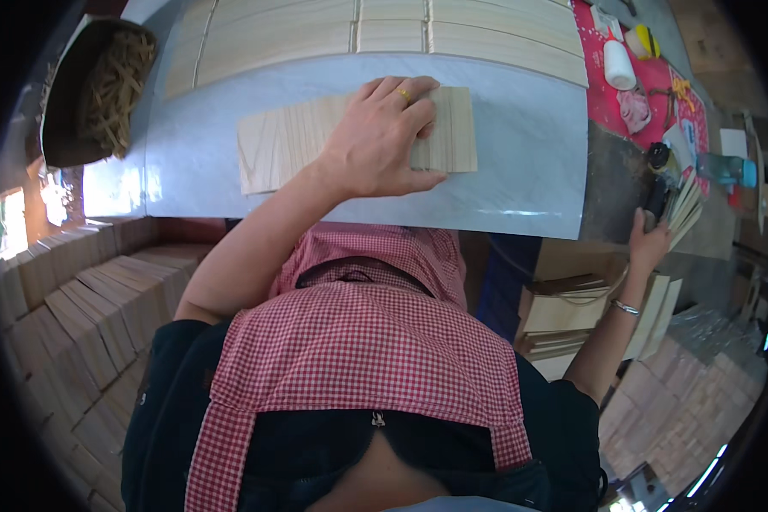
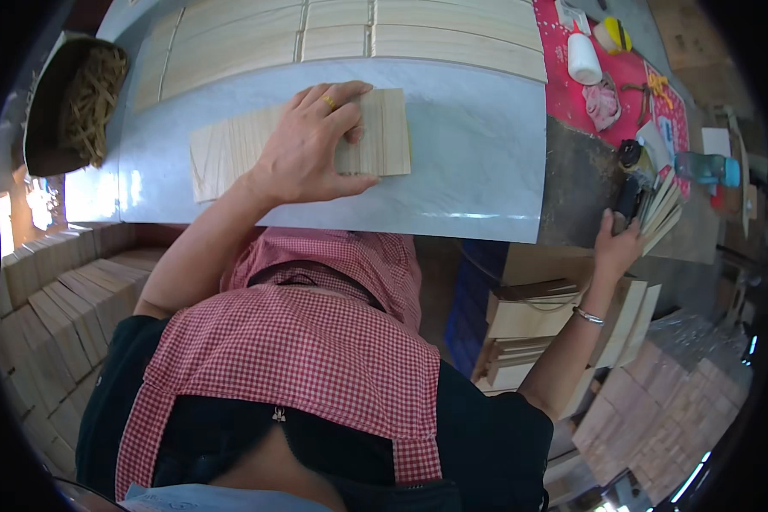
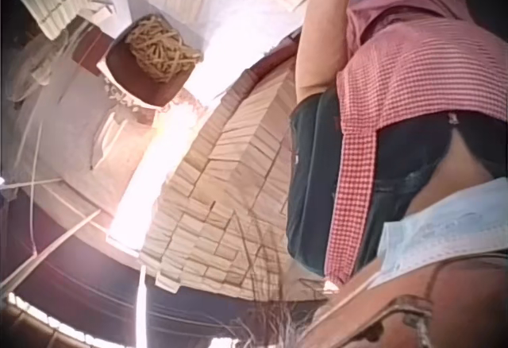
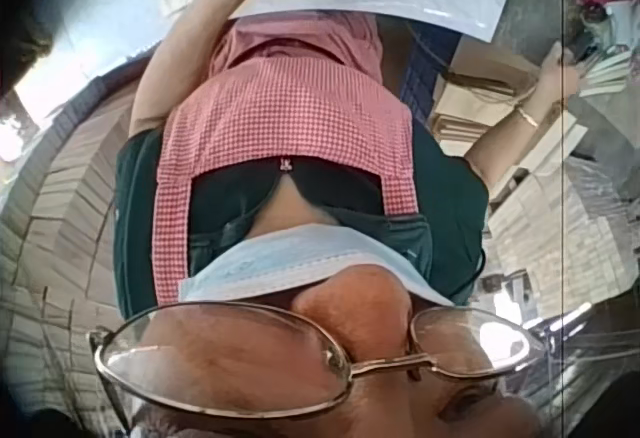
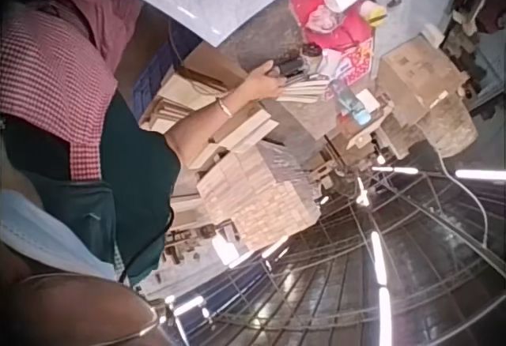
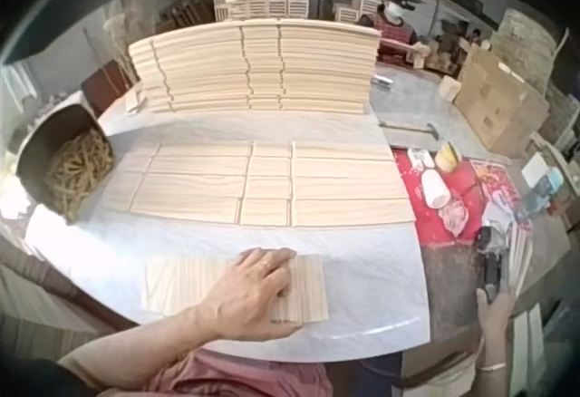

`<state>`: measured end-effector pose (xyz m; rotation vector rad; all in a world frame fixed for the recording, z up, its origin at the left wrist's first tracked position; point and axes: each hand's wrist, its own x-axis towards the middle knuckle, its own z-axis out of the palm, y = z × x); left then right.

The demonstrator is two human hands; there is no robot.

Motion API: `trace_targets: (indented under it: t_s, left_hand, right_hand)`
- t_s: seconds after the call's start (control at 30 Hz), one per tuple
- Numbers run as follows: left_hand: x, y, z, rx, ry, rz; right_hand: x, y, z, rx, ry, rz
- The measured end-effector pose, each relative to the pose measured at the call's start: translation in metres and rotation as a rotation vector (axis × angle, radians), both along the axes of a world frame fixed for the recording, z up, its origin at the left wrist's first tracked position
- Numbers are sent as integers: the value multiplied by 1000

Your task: Assembling wooden boxes by gluing slats and using a pneumatic staple gun.

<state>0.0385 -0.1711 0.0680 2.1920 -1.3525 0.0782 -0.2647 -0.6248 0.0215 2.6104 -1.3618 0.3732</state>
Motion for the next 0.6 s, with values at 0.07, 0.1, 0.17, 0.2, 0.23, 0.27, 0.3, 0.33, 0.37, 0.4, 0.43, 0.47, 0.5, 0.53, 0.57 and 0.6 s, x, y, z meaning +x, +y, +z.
trace_targets:
  t_s: [0.07, 0.1, 0.17, 0.2, 0.23, 0.27, 0.3, 0.33, 0.37, 0.4, 0.43, 0.47, 0.5, 0.53, 0.57, 0.6]
  left_hand:
    - [1, 1, -4, -7, -42, 3]
    - [-1, 3, -6, -5, -62, 9]
    - [-3, 10, -7, 1, -54, 59]
    - [-3, 9, -5, 9, -55, 59]
    - [-4, 8, -4, 18, -56, 61]
    - [-5, 8, -4, 27, -58, 64]
    - [-3, 2, -7, -21, -36, 57]
    - [-1, -5, -9, -49, -41, 25]
    - [-3, -6, -12, -31, -63, 40]
    - [-3, -2, -13, -14, -89, 59]
    - [-4, 1, -15, 1, -111, 70]
    - [-4, 4, -15, -14, -107, 78]
    - [-3, 6, -16, -27, -119, 81]
    - [-4, 7, -17, -39, -131, 81]
    - [-3, 7, -18, -52, -142, 78]
    - [-3, 6, -19, -64, -151, 73]
  right_hand:
    - [2, -6, -2, -53, 74, 15]
    - [8, -9, 2, -84, 135, 15]
    - [57, 17, 27, 63, 235, -105]
    - [63, 10, 31, 40, 243, -91]
    - [65, -3, 26, 82, 185, -53]
    - [65, -19, 17, 125, 129, -13]
    - [40, -61, -2, 95, 118, -37]
    - [12, -103, -9, 62, 106, -65]
    - [30, -101, -4, 57, 113, -28]
    - [52, -83, 10, 272, 97, -121]
    - [69, -65, 26, 485, 88, -224]
    - [73, -53, 44, 469, 91, -218]
    - [73, -42, 60, 520, 53, -191]
    - [70, -32, 77, 572, 15, -166]
    - [68, -21, 93, 624, -24, -144]
    - [65, -9, 107, 676, -62, -123]
